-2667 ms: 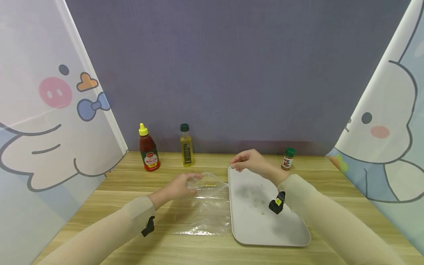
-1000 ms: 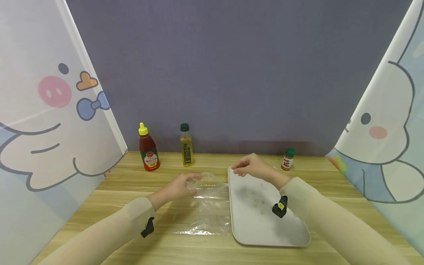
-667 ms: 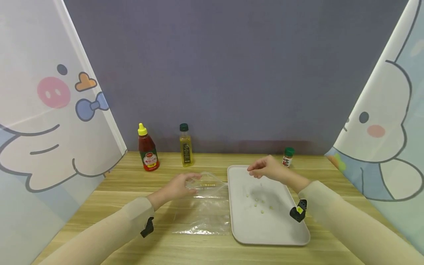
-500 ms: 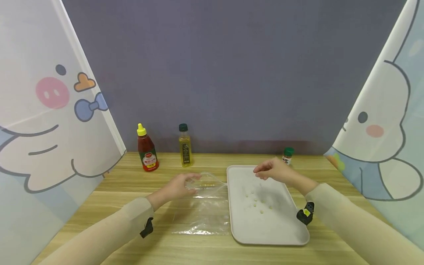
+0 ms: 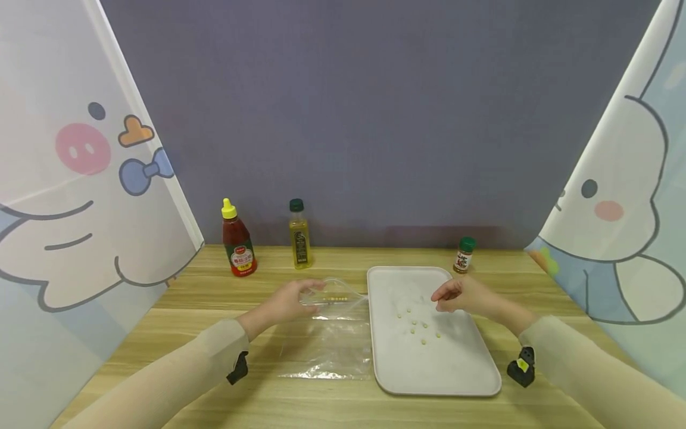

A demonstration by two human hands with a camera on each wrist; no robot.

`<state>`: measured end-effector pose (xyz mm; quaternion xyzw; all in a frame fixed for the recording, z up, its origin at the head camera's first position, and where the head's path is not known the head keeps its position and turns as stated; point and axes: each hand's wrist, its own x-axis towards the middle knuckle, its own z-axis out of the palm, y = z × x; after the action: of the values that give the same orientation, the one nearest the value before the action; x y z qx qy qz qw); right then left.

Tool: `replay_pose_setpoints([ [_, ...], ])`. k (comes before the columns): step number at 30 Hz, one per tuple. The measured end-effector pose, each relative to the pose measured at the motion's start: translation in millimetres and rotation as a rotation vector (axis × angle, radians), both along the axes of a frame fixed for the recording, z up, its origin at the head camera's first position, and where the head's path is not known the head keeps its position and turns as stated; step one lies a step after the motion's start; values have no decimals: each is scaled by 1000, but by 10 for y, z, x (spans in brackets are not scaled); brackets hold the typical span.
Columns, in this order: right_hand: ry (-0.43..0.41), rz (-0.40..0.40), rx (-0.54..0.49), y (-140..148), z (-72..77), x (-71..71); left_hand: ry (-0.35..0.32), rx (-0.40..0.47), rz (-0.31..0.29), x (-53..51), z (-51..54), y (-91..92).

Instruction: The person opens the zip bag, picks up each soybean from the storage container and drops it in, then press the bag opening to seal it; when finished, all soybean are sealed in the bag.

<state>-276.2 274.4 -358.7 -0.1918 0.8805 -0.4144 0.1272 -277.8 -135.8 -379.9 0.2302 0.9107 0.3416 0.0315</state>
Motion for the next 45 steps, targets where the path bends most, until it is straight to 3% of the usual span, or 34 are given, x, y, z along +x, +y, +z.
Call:
replay_pose_setpoints([
  [5, -3, 53, -8, 76, -166, 64, 6, -3, -6, 5, 8, -4],
  [11, -104, 44, -15, 72, -325, 145, 1, -2, -7, 7, 10, -9],
  [15, -103, 46, -16, 51, -397, 159, -1, -7, -2, 4, 3, -11],
  [22, -39, 55, -4, 1, -404, 163, 1, -8, -4, 6, 8, -6],
  [35, -20, 29, 26, 0, -462, 145, 14, 2, -16, 11, -23, -17],
  [45, -54, 46, -69, -10, -318, 33, 0, 0, 0, 25, -17, -9],
])
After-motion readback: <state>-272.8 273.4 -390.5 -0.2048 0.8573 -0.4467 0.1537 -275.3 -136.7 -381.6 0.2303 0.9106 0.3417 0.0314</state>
